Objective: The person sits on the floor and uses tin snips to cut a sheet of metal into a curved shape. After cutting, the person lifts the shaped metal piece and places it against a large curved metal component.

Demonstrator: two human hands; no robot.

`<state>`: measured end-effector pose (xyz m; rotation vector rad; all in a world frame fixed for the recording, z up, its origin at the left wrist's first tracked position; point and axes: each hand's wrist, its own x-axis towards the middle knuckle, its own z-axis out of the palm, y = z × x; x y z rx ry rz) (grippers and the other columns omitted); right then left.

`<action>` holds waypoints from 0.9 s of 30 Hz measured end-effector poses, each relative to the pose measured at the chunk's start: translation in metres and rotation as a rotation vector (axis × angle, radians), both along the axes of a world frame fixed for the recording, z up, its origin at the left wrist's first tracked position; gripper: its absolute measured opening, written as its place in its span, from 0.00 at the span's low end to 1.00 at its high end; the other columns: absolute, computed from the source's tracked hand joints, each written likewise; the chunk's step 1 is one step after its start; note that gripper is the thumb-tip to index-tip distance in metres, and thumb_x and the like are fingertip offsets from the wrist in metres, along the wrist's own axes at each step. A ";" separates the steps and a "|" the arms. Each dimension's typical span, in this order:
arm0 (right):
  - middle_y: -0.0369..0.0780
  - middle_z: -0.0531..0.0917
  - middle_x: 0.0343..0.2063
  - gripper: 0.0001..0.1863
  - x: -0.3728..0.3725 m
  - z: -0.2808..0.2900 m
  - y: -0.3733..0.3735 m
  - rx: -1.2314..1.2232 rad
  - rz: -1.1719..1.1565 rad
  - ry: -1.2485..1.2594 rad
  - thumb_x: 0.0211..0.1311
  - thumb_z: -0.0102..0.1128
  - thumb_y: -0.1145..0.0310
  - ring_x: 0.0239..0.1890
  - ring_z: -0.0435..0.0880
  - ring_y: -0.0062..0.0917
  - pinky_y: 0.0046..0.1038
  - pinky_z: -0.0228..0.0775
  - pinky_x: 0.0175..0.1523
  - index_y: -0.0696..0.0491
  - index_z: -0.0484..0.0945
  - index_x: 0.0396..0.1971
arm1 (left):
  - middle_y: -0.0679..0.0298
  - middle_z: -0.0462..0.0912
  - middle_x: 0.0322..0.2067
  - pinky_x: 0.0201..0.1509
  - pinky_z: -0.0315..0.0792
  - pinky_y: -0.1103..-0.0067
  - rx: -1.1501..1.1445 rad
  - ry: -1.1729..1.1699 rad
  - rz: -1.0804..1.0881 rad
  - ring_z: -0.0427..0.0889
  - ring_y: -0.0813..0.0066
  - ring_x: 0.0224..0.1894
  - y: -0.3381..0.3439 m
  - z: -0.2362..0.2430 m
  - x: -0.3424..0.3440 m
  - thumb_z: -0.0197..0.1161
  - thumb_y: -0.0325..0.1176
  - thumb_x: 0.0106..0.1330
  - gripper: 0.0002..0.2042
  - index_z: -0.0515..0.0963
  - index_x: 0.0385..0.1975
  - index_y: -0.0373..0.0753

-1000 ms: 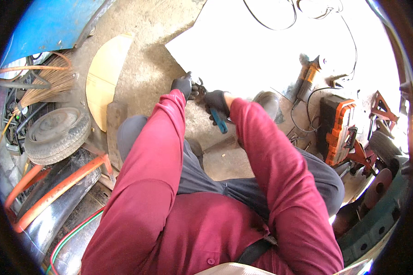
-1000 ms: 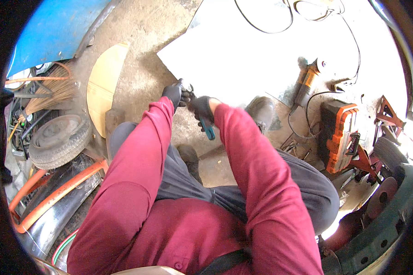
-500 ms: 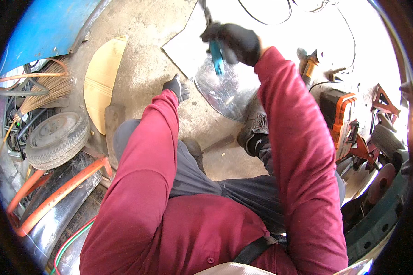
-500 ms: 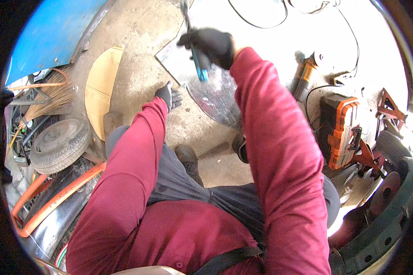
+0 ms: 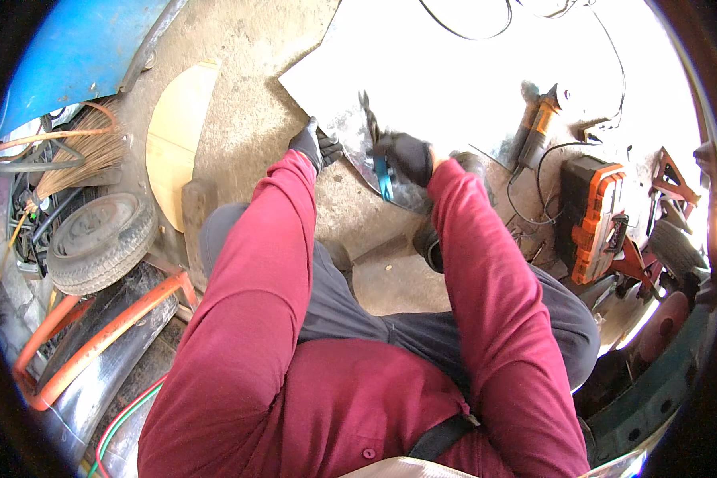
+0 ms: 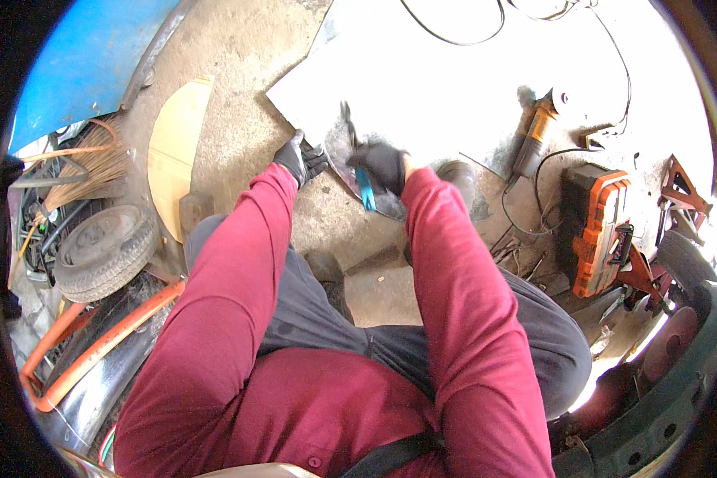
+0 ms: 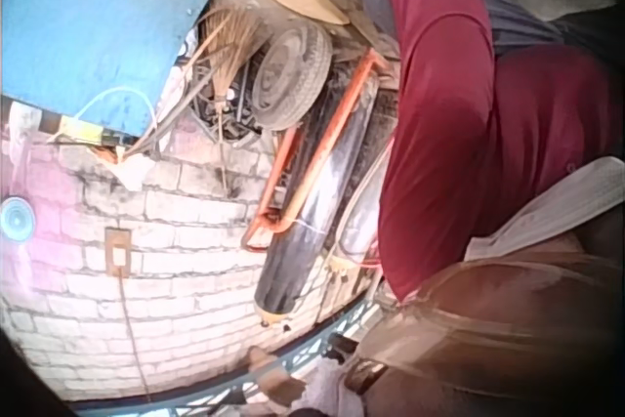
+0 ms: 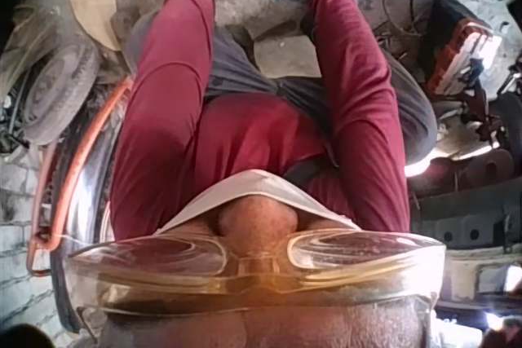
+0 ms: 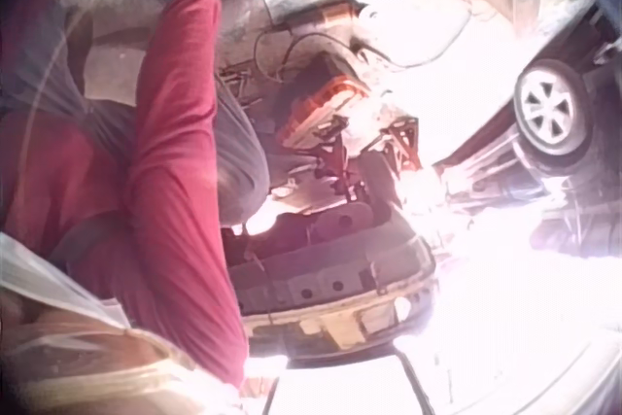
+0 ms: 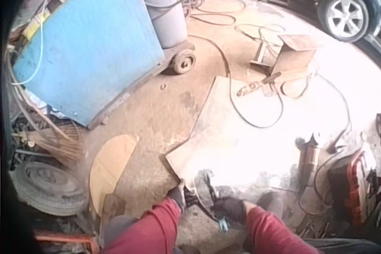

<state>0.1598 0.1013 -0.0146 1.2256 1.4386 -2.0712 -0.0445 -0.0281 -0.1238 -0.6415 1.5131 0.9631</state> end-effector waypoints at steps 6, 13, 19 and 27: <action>0.39 0.84 0.30 0.14 0.024 -0.023 -0.070 -0.203 0.251 0.045 0.67 0.64 0.58 0.33 0.85 0.27 0.33 0.76 0.36 0.55 0.82 0.39 | 0.53 0.87 0.33 0.35 0.85 0.63 -0.126 0.171 -0.289 0.88 0.57 0.30 0.010 0.003 -0.007 0.47 0.67 0.76 0.37 0.77 0.50 0.29; 0.38 0.82 0.27 0.14 0.035 -0.047 -0.087 -0.216 0.171 0.105 0.66 0.65 0.57 0.26 0.81 0.26 0.32 0.69 0.24 0.53 0.80 0.35 | 0.55 0.83 0.23 0.14 0.67 0.73 -0.091 0.239 -0.444 0.77 0.68 0.14 0.022 0.020 -0.007 0.44 0.64 0.79 0.34 0.78 0.39 0.31; 0.39 0.84 0.31 0.13 0.015 -0.031 -0.079 -0.231 0.197 0.034 0.65 0.64 0.61 0.31 0.85 0.27 0.34 0.78 0.31 0.57 0.82 0.39 | 0.55 0.88 0.24 0.15 0.74 0.73 -0.110 0.316 -0.513 0.84 0.65 0.16 0.009 0.002 -0.016 0.45 0.63 0.79 0.32 0.83 0.45 0.36; 0.44 0.84 0.24 0.20 -0.018 -0.032 -0.080 0.000 0.198 0.010 0.64 0.63 0.55 0.23 0.82 0.31 0.39 0.75 0.30 0.62 0.83 0.32 | 0.52 0.89 0.28 0.18 0.76 0.73 -0.094 0.271 -0.496 0.86 0.64 0.19 0.015 0.018 -0.013 0.42 0.65 0.79 0.33 0.80 0.51 0.38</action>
